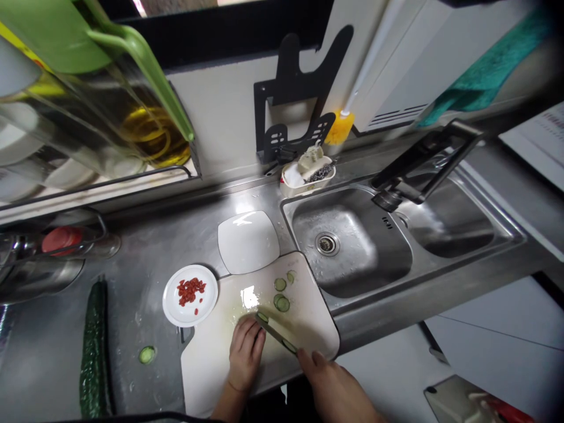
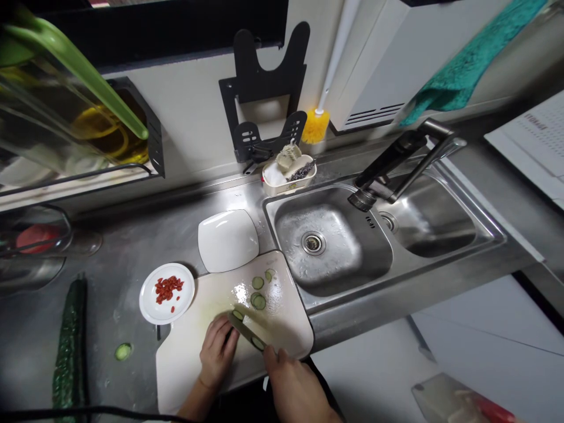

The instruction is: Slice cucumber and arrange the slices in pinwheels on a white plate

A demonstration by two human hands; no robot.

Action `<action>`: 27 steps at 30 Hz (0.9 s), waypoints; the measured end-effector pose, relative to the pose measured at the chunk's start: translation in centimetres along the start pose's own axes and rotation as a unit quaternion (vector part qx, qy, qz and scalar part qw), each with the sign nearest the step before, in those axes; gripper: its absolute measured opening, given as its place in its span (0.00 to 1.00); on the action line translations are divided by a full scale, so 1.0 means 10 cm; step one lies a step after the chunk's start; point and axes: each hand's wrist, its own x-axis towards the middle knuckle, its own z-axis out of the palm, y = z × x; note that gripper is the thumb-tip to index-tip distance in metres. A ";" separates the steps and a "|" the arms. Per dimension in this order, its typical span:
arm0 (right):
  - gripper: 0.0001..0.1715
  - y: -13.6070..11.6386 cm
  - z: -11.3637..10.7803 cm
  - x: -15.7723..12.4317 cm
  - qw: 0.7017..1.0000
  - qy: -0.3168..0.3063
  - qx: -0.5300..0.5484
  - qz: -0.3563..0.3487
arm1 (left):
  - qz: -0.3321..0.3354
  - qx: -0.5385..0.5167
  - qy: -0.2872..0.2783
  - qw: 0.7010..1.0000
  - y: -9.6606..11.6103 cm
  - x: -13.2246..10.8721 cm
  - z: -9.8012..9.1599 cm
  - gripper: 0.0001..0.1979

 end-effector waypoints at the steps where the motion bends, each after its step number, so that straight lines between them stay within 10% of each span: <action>1: 0.31 -0.01 -0.01 0.00 1.000 0.000 0.000 -0.002 | 0.001 0.001 0.001 1.000 0.00 0.00 0.00 0.10; 27: 0.33 -0.13 0.01 0.19 1.000 0.021 -0.010 -0.018 | -0.012 -0.008 0.001 1.000 0.01 0.02 -0.02 0.09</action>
